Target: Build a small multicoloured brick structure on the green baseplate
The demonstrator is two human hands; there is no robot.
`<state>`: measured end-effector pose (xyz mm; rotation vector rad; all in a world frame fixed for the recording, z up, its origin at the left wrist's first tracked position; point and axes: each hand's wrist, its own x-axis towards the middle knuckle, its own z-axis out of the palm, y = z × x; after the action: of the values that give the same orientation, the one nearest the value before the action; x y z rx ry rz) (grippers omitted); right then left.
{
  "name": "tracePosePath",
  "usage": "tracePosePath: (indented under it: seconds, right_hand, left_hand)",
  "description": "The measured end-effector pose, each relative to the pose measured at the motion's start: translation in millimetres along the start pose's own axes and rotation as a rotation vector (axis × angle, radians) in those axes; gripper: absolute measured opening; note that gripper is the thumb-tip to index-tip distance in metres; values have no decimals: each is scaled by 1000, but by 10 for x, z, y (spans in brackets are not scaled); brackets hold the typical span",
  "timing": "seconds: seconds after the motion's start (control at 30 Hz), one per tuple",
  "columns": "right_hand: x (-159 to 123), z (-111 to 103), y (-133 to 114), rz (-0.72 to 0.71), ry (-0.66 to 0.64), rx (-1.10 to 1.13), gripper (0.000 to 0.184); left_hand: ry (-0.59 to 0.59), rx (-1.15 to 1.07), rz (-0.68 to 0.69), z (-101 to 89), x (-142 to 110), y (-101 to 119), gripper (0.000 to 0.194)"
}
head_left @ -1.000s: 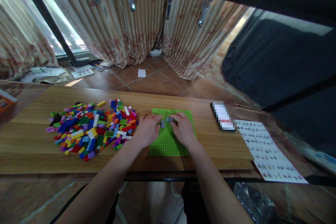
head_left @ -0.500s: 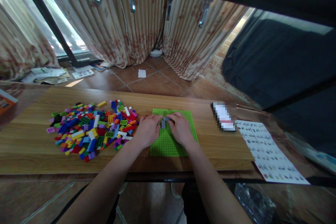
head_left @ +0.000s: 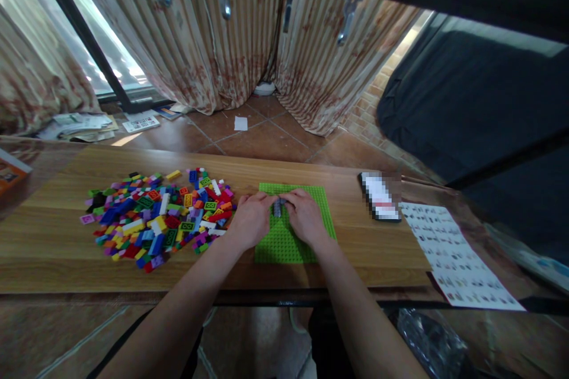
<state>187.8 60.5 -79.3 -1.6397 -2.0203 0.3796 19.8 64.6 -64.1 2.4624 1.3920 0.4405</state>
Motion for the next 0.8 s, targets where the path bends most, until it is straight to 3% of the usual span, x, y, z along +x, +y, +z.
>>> tracePosePath:
  seconds: [0.33, 0.8]
  right_hand:
    - [35, 17, 59, -9, 42, 64, 25]
    - [53, 22, 5, 38, 44, 25, 22]
  left_hand:
    - [1, 141, 37, 39, -48, 57, 42]
    - [-61, 281, -38, 8, -75, 185, 48]
